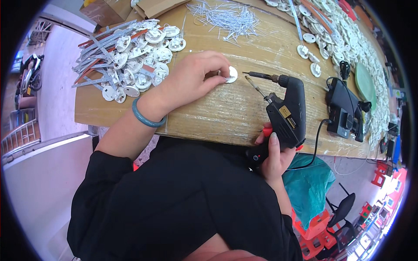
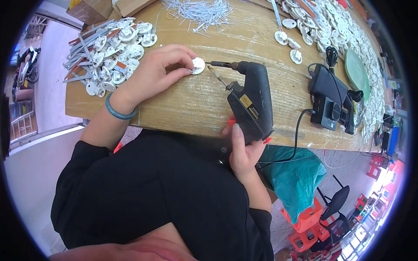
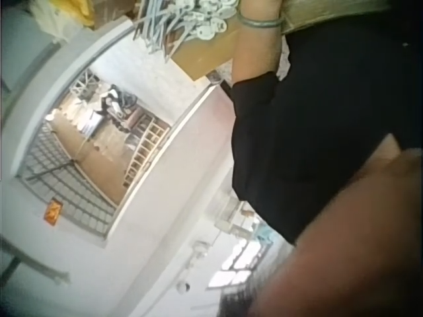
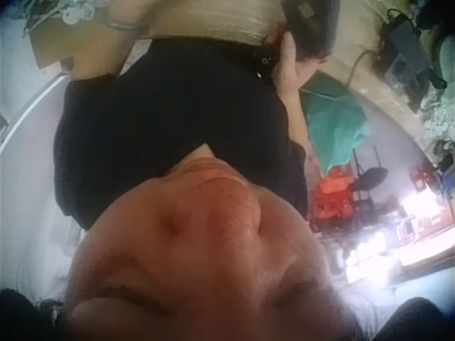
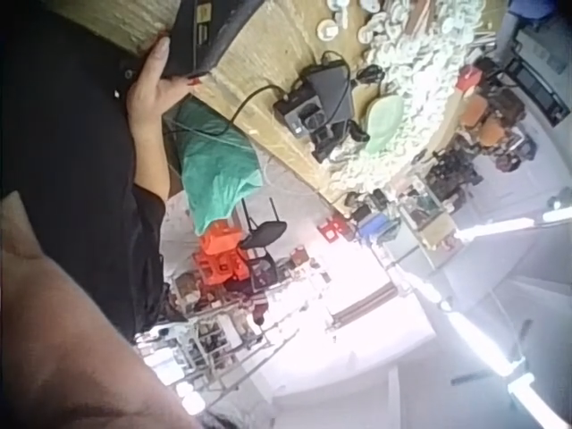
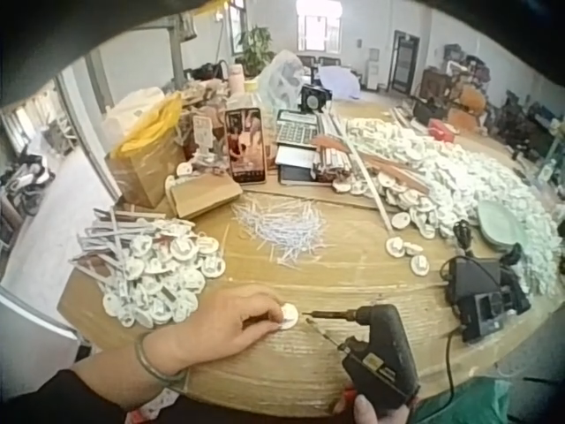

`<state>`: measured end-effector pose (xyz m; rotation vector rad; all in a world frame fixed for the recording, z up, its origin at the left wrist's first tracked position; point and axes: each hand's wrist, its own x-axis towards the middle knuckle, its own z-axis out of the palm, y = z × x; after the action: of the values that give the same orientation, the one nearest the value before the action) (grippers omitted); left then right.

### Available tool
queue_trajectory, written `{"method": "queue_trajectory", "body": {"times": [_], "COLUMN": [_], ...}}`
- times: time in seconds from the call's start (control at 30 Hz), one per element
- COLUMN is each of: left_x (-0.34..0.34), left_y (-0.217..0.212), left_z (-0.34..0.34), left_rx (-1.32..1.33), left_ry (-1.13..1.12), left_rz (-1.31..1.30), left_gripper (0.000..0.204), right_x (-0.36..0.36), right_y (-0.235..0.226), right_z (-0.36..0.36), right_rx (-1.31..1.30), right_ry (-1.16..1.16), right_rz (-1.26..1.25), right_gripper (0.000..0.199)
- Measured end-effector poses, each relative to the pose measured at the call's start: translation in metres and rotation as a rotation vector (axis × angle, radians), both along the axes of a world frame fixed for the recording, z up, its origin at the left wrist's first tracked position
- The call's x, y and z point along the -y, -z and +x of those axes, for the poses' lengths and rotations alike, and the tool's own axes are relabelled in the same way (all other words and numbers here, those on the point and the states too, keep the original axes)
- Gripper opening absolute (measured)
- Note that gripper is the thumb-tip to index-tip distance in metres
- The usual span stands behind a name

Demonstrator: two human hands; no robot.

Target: The person solders connections on small circular electronic circuit boards using a soldering gun.

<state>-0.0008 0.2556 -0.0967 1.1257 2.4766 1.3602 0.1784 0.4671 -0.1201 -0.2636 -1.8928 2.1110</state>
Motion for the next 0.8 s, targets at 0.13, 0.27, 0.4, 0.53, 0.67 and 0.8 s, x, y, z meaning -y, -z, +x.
{"method": "queue_trajectory", "body": {"times": [0.13, 0.27, 0.4, 0.53, 0.67, 0.8], "left_x": [0.0, 0.0, -0.003, -0.001, 0.001, 0.006], "left_y": [0.004, 0.007, 0.006, 0.007, 0.002, 0.0], "left_z": [0.005, 0.009, 0.014, 0.014, 0.006, -0.003], "left_rx": [-0.188, -0.233, -0.315, -0.408, -0.275, 0.091], "left_ry": [-0.025, -0.014, -0.01, -0.017, -0.001, -0.045], "left_rz": [-0.019, -0.048, -0.146, -0.162, -0.099, -0.012], "left_gripper": [0.01, 0.012, 0.014, 0.016, 0.018, 0.012], "right_x": [0.001, -0.001, -0.002, -0.001, -0.004, -0.001], "right_y": [-0.002, -0.001, -0.001, -0.002, 0.0, -0.007], "right_z": [0.0, 0.002, 0.004, 0.002, 0.003, 0.003], "right_rx": [-0.014, -0.011, 0.005, -0.004, -0.014, -0.009], "right_ry": [-0.005, -0.006, -0.014, -0.009, -0.004, 0.013], "right_rz": [-0.005, 0.004, -0.007, -0.038, -0.039, -0.114], "right_gripper": [0.031, 0.031, 0.031, 0.031, 0.031, 0.025]}}
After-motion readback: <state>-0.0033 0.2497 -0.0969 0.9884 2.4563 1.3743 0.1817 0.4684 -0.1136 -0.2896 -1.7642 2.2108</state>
